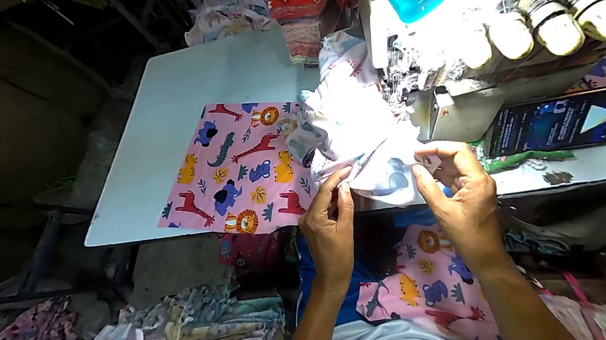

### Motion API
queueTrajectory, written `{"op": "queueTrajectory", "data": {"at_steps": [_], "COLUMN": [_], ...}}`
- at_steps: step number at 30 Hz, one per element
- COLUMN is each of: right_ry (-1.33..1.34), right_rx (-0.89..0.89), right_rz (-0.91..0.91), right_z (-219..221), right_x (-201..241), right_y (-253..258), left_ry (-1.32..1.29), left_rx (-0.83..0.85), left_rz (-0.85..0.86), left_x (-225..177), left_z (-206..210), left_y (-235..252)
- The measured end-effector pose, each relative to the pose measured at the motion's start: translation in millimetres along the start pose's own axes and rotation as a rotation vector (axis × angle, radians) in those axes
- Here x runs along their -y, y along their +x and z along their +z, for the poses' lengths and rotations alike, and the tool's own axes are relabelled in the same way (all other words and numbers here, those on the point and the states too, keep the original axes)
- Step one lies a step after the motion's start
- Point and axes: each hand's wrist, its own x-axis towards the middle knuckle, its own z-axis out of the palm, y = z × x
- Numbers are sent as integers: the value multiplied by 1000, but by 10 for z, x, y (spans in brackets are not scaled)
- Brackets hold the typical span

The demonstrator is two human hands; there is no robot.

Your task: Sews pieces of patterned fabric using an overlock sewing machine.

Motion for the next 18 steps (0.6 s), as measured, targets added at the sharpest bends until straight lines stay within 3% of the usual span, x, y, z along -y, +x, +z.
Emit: {"op": "queueTrajectory", "data": {"at_steps": [8, 18], "right_ry": [-81, -111], "right_rx": [-1, 5], "right_rz": [45, -63], "right_z": [-43, -49], "right_x": [34, -6], "right_y": [44, 125], "left_ry": [-272, -254], "left_rx": [-36, -23], "left_rz": [-198, -241], "left_x": [-10, -34], "left_z": [-68, -49], "left_y": [-1, -68]}}
